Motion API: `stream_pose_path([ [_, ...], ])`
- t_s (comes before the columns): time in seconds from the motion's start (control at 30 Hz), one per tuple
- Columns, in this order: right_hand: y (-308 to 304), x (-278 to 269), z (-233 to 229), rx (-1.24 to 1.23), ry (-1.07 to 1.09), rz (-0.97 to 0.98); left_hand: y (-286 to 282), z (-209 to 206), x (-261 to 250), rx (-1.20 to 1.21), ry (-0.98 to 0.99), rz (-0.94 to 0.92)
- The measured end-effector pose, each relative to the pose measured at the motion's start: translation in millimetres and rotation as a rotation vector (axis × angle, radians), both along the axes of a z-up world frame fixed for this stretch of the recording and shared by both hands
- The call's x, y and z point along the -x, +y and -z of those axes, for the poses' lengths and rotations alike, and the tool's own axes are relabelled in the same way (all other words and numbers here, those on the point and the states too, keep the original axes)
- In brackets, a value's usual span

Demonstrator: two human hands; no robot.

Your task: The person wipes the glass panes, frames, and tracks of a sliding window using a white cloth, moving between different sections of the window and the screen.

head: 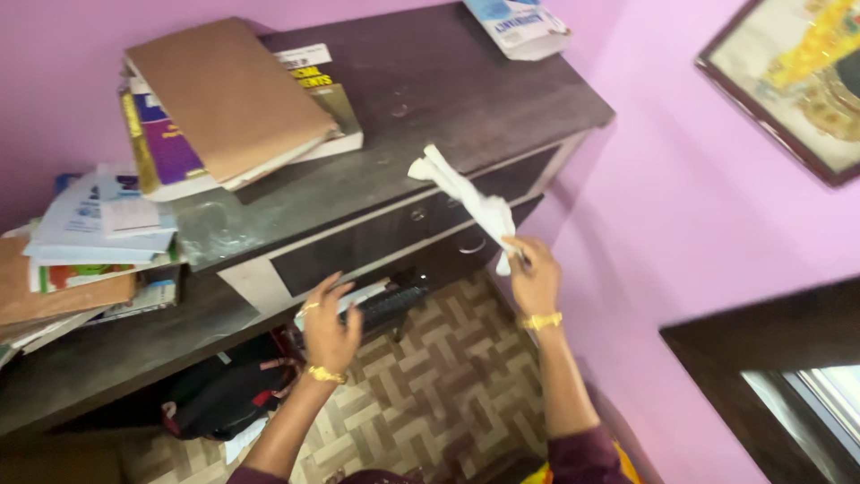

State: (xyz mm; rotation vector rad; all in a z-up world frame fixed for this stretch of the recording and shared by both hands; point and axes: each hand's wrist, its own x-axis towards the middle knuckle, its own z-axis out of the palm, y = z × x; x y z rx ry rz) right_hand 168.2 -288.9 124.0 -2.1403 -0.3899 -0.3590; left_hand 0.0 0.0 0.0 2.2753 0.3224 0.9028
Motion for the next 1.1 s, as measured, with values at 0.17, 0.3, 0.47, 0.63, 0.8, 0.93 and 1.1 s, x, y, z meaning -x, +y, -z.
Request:
stream_pose_path([
  [0.17, -74.0, 84.9, -13.6, -0.084, 0.177, -0.047, -104.4, -106.7, -27.6, -0.103, -0.042, 0.429],
  [0.3, -132.6, 131.4, -13.7, -0.229, 0.216, -0.077, -194.1, -128.2, -40.0, -0.128, 0.002, 0.786],
  [0.47, -212.2, 176.2, -9.0, -0.476, 0.187, -0.006, -306.8, -110.6, -33.7, 0.084, 0.35, 1.082],
  [0.63, -275.0, 219.3, -30.2, -0.207, -0.032, 0.225, -392.4, -119.9, -33.9, 0.291, 0.229, 1.266],
  [0.8, -299.8, 256.2, -63.0, 0.156, -0.277, 0.291, -462.7, -155.0, -36.4, 0.51, 0.429, 1.472],
  [0.93, -331.1, 255.7, -45.3, 0.237, -0.296, 0.533, -507.0, -174.5, -43.5, 0.539, 0.541, 1.733],
  [1.1, -381.9, 241.8, -15.7, 0.21, -0.415, 0.764, -569.4, -186.2, -73.7, 0.134, 0.345, 1.895],
])
